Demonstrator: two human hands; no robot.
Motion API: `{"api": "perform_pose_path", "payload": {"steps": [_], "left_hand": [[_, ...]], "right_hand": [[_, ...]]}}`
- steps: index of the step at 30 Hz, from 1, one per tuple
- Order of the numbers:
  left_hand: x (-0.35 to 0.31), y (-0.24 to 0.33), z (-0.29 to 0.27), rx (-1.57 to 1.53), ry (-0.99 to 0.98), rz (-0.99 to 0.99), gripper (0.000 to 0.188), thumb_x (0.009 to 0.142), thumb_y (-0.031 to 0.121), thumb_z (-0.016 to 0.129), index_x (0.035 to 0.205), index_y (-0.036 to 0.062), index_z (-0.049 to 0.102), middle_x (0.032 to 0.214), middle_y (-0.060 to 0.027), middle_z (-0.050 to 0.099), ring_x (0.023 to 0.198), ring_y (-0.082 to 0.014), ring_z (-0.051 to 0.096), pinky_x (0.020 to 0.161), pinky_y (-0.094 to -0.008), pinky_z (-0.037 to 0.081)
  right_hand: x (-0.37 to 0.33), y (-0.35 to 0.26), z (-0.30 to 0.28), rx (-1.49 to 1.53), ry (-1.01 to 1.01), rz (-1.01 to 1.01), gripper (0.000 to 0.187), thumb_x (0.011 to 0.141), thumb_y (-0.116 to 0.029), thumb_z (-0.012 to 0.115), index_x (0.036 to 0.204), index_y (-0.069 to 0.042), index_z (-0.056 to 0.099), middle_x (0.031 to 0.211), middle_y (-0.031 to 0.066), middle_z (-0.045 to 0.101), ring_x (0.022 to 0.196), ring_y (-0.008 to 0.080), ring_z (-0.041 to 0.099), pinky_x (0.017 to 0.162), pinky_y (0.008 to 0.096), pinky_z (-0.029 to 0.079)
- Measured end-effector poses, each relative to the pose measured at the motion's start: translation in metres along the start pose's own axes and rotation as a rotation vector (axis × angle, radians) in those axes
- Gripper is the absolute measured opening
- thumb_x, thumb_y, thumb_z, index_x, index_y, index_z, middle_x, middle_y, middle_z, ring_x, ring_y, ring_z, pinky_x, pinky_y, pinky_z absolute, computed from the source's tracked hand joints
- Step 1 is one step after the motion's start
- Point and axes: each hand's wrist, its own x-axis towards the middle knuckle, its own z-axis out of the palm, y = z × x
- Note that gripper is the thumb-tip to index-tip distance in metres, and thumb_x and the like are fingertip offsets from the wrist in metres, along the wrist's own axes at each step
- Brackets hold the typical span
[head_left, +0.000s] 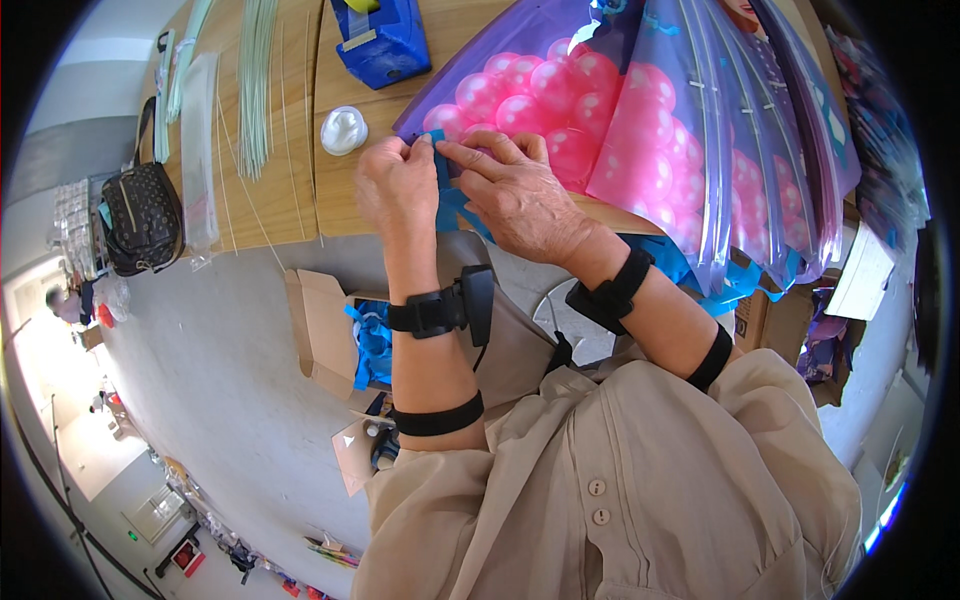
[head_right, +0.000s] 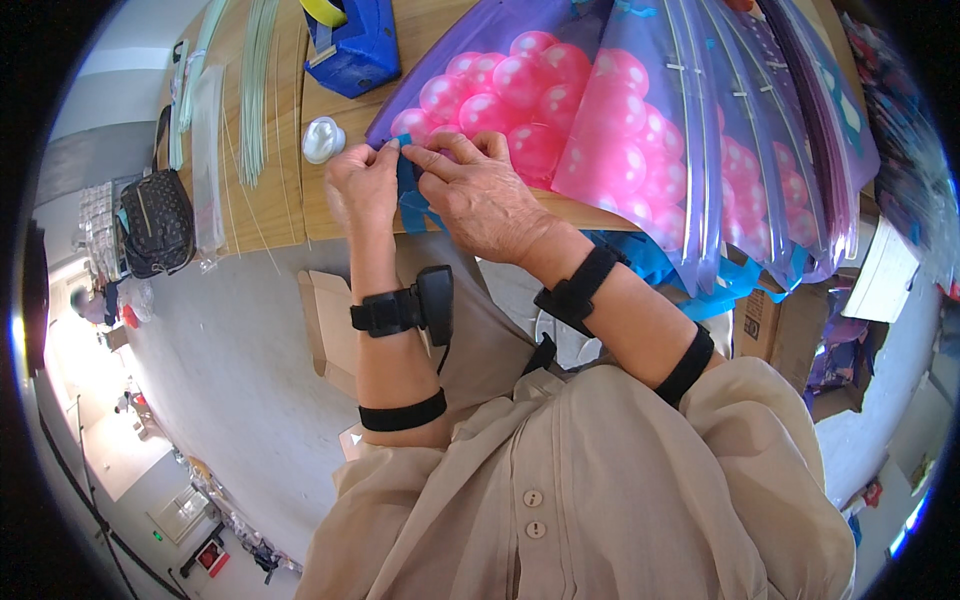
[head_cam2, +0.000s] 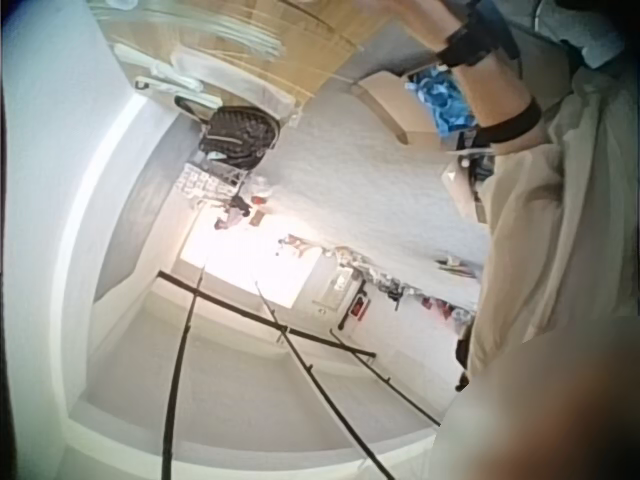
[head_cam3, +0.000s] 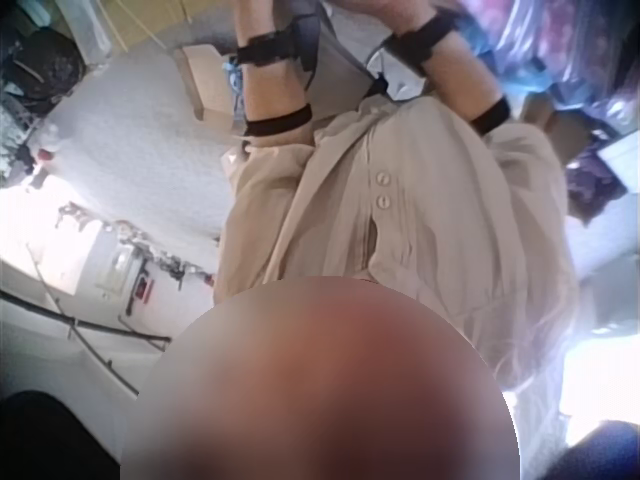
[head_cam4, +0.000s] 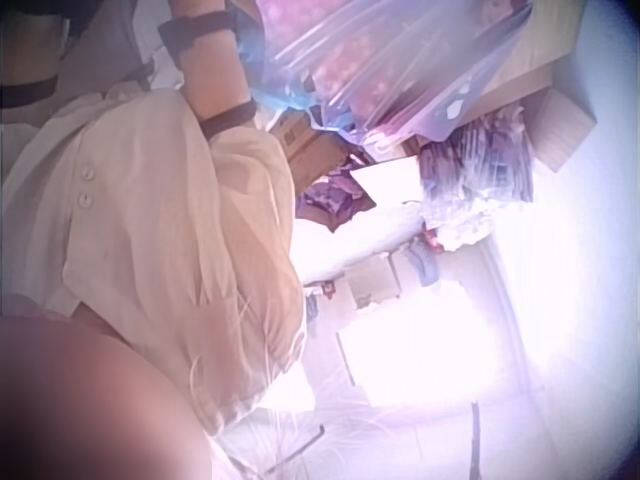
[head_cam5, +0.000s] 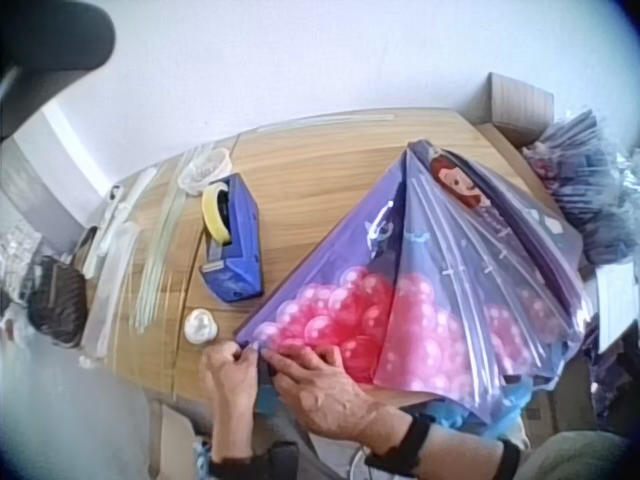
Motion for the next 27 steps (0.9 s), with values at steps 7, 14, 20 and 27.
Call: {"api": "perform_pose_path", "payload": {"steps": [7, 14, 20, 27], "left_hand": [[-0.003, 0.003, 0.000, 0.041, 0.012, -0.012, 0.032, 0.076, 0.031, 0.067, 0.068, 0.0010, 0.064, 0.068, -0.0194, 0.061, 0.066, -0.0394, 0.060, 0.058, -0.0476, 0.045], [-0.002, 0.005, -0.001, 0.049, -0.011, -0.016, 0.031, 0.078, 0.032, 0.067, 0.070, 0.0015, 0.065, 0.070, -0.0194, 0.062, 0.067, -0.0394, 0.060, 0.059, -0.0479, 0.045], [-0.001, 0.003, -0.001, 0.045, -0.008, 0.001, 0.032, 0.077, 0.032, 0.067, 0.070, 0.0008, 0.064, 0.071, -0.0201, 0.062, 0.067, -0.0394, 0.060, 0.059, -0.0474, 0.045], [0.010, -0.006, -0.003, 0.000, -0.017, 0.080, 0.026, 0.079, 0.024, 0.066, 0.070, -0.0001, 0.064, 0.068, -0.0175, 0.062, 0.063, -0.0347, 0.061, 0.059, -0.0429, 0.046]], "right_hand": [[0.001, -0.002, -0.002, 0.011, -0.001, -0.015, 0.024, 0.070, -0.013, 0.070, 0.087, -0.003, 0.058, 0.134, 0.0076, 0.048, 0.119, 0.0269, 0.043, 0.088, 0.0439, 0.032], [0.000, -0.001, 0.000, -0.036, -0.036, -0.014, 0.025, 0.072, -0.016, 0.070, 0.090, -0.003, 0.057, 0.135, 0.0075, 0.047, 0.120, 0.0265, 0.041, 0.088, 0.0444, 0.032], [0.001, -0.001, 0.000, -0.058, -0.056, -0.010, 0.026, 0.073, -0.017, 0.070, 0.092, -0.003, 0.057, 0.136, 0.0074, 0.046, 0.120, 0.0266, 0.041, 0.088, 0.0452, 0.032], [0.002, -0.002, 0.000, -0.058, -0.052, -0.004, 0.026, 0.074, -0.017, 0.069, 0.093, -0.003, 0.058, 0.136, 0.0079, 0.046, 0.118, 0.0269, 0.042, 0.088, 0.0460, 0.032]]}}
